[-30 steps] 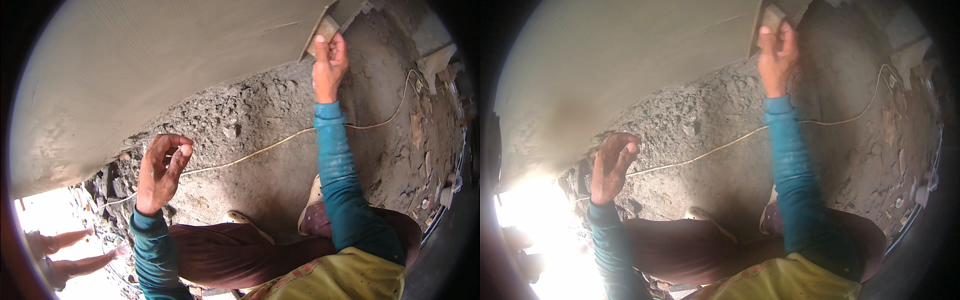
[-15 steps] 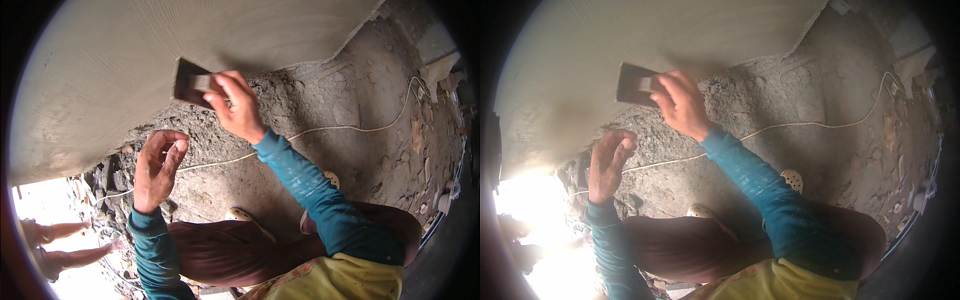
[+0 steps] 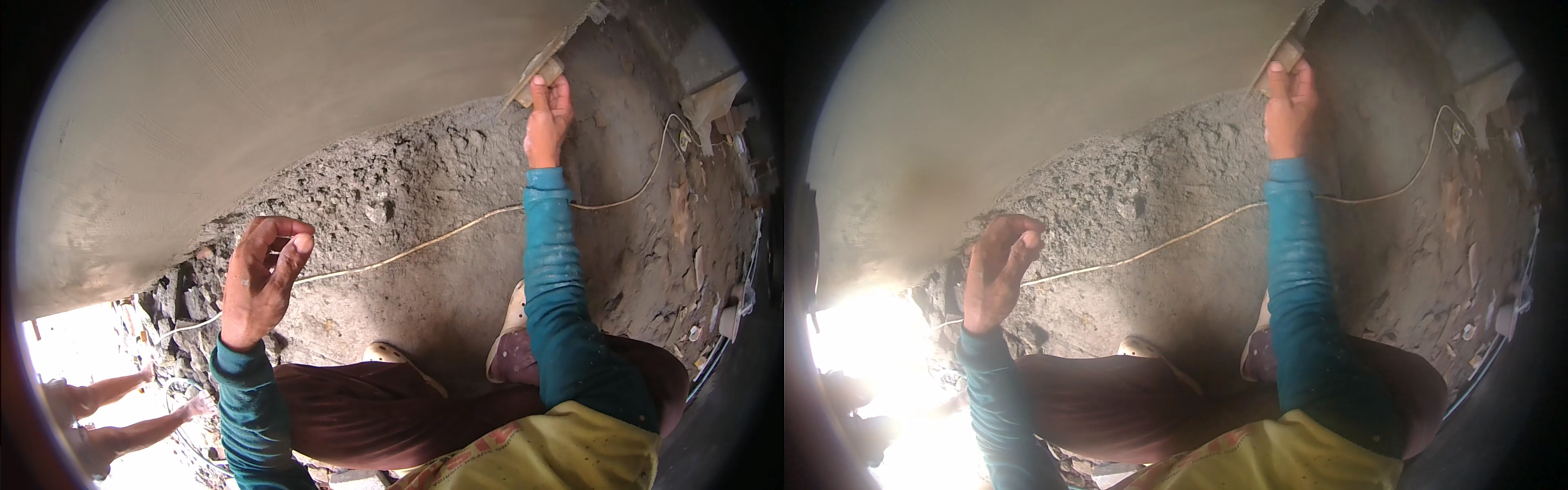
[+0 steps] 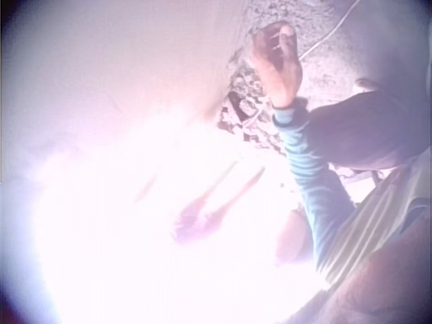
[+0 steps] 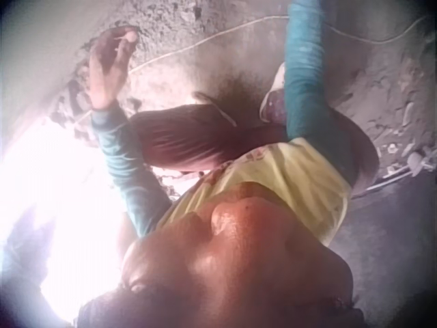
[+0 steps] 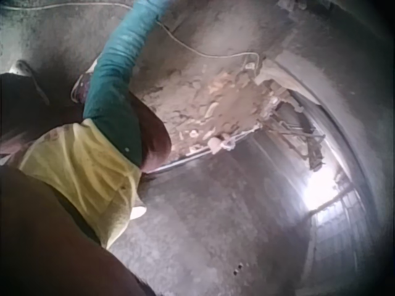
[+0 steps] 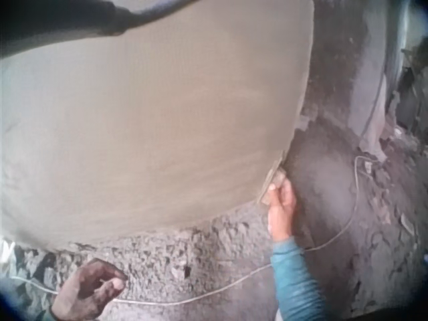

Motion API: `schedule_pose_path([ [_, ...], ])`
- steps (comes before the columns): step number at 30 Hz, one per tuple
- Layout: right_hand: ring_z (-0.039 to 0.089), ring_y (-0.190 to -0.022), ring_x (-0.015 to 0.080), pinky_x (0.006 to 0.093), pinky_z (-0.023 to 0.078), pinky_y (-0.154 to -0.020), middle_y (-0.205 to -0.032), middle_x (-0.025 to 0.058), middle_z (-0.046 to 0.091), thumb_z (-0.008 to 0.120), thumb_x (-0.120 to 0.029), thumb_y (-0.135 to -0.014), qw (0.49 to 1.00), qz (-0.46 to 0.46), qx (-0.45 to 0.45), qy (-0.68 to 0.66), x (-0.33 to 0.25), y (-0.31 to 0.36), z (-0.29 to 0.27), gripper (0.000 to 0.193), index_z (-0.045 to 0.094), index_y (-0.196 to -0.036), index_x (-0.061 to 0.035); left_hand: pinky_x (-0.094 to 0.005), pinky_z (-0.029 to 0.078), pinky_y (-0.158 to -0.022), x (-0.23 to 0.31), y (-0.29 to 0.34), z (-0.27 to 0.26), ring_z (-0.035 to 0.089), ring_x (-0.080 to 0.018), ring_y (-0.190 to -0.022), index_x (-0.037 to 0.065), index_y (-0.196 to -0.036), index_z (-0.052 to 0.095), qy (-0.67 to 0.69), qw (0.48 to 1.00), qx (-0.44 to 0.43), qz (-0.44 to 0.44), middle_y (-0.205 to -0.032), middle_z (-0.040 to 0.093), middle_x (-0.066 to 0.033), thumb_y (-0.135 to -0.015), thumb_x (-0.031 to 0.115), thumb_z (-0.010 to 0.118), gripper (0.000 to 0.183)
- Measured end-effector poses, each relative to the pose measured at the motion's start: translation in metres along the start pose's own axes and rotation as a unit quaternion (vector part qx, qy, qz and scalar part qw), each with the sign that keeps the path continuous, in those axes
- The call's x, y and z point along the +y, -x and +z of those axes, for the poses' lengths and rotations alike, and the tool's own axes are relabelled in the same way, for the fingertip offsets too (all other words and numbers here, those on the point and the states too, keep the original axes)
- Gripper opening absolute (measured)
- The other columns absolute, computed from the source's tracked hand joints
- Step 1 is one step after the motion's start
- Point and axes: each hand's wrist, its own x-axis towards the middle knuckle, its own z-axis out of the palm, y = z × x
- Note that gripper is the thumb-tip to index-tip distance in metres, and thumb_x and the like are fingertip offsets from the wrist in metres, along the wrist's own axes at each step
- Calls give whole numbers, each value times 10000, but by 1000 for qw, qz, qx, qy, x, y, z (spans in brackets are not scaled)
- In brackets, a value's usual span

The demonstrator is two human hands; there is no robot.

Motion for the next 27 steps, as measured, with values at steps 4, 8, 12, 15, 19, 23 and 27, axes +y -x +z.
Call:
schedule_pose_path([
  [4,642,-1111,206,371,506,-981,-1198,109,705,728,-279,-1020,997,-35,-7,62,14,26,27,415,623,-1292,16,-340,550,-879,-3,0,-2,670,-185,-968,-4,-1149,685,-38,999,-3,12,-1097,672,-87,-1043,463,690,479],
  [8,608,-1111,269,421,518,-929,-1179,154,617,714,-286,-1020,987,-74,-19,140,13,82,89,392,609,-1234,25,-304,530,-876,1,5,-6,660,-153,-972,-7,-1130,705,-8,1000,15,-2,-1098,650,-70,-1047,325,717,343],
  [12,646,-1016,258,413,585,-775,-1098,128,590,727,-291,-1005,979,-115,-66,156,-4,143,156,353,616,-1194,-14,-305,530,-873,-1,10,-10,660,-151,-974,-5,-1133,706,-11,1000,20,-6,-1105,646,-69,-1043,328,722,346],
  [15,647,-1052,309,447,564,-851,-1134,184,648,709,-263,-1012,977,-120,-116,136,-12,179,194,354,644,-1221,16,-301,531,-867,0,13,-13,661,-150,-973,-5,-1135,706,-14,1000,21,-6,-1106,643,-71,-1043,310,724,328],
  [19,664,-1058,306,454,562,-859,-1159,169,658,684,-218,-1013,956,-64,-281,48,-36,203,220,305,659,-1199,22,-303,539,-855,-9,19,-18,664,-151,-971,-7,-1130,706,19,999,34,-6,-1109,638,-79,-1044,249,721,270],
  [23,707,-981,218,383,601,-853,-1018,87,701,659,-229,-1057,970,-27,-236,-53,-60,164,185,222,673,-1187,-49,-329,515,-888,-5,25,-22,632,-173,-1011,3,-1140,704,21,999,31,-9,-1123,640,-79,-1051,379,694,387],
  [27,632,-1113,148,325,519,-985,-1217,75,668,624,-138,-1086,984,-35,-36,-169,-83,42,109,219,597,-1269,-20,-355,500,-918,-2,25,-29,623,-182,-1014,11,-1130,707,-14,999,28,28,-1092,653,-74,-1041,386,706,386],
])
